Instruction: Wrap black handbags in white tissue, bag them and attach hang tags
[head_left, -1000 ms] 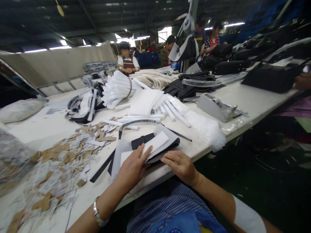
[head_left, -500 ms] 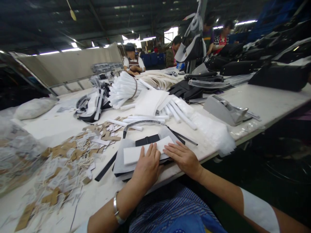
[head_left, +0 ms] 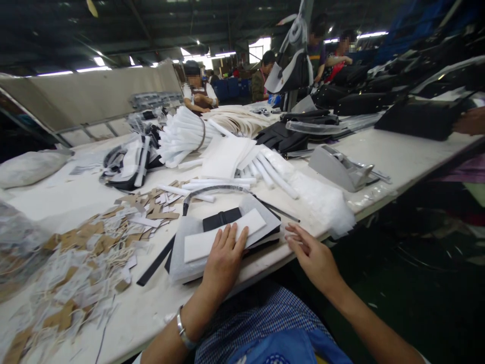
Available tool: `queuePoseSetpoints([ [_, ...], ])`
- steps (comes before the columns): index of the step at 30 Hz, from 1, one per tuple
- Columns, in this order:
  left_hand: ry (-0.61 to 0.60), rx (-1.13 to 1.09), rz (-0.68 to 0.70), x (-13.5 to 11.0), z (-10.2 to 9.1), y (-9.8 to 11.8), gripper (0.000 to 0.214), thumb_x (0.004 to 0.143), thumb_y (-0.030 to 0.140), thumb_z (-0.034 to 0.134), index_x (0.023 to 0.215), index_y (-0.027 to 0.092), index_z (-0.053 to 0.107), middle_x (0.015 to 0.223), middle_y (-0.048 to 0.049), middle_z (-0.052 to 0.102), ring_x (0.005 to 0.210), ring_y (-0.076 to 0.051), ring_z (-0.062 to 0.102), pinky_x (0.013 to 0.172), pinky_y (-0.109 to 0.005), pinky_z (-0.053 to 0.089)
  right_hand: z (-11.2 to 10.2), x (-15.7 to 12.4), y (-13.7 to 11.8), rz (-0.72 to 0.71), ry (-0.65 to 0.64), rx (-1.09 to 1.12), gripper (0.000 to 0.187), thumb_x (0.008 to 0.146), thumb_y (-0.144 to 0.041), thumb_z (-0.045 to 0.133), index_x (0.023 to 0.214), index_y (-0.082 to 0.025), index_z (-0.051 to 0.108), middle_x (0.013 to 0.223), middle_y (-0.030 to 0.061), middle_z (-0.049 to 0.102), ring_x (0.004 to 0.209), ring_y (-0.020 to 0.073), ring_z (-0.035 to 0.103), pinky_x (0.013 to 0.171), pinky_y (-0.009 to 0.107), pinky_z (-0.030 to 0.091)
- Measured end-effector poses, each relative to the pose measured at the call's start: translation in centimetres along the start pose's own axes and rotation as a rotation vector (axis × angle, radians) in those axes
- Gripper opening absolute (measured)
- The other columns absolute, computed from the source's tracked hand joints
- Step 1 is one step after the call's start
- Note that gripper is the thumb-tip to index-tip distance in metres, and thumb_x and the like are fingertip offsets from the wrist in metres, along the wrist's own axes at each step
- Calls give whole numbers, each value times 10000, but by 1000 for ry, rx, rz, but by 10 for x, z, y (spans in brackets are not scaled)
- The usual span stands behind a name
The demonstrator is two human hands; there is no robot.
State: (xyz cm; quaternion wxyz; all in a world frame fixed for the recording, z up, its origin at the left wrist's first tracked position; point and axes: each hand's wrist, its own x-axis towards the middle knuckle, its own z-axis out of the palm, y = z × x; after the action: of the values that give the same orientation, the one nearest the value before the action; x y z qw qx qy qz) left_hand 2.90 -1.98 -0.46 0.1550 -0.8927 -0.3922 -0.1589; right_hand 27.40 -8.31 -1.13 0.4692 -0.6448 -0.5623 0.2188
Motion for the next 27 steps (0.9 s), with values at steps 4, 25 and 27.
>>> queuePoseSetpoints([
  [4, -16, -20, 15, 2, -1, -1, 520, 930, 259, 594, 1427, 158, 481, 1413, -189, 549, 1309, -336, 520, 1089, -504, 432, 2, 12, 6, 242, -268, 128, 592, 861, -421, 631, 1385, -170, 519, 1110, 102, 725, 957, 240, 716, 871, 369, 577],
  [25, 218, -23, -27, -15, -3, -21, 652, 966, 227, 462, 1562, 166, 206, 1532, -158, 418, 1404, -314, 409, 1143, -485, 378, 40, 38, -68, 519, -301, 916, 472, 673, -344, 839, 1054, -170, 619, 999, 61, 720, 903, 219, 707, 837, 398, 597],
  [27, 222, -18, -11, -16, -2, -25, 634, 964, 136, 383, 1567, 183, 190, 1520, -134, 443, 1399, -294, 420, 1135, -464, 397, 29, 43, -60, 439, -396, 803, 485, 697, -417, 825, 1062, -185, 604, 947, 40, 721, 876, 217, 712, 779, 389, 612],
])
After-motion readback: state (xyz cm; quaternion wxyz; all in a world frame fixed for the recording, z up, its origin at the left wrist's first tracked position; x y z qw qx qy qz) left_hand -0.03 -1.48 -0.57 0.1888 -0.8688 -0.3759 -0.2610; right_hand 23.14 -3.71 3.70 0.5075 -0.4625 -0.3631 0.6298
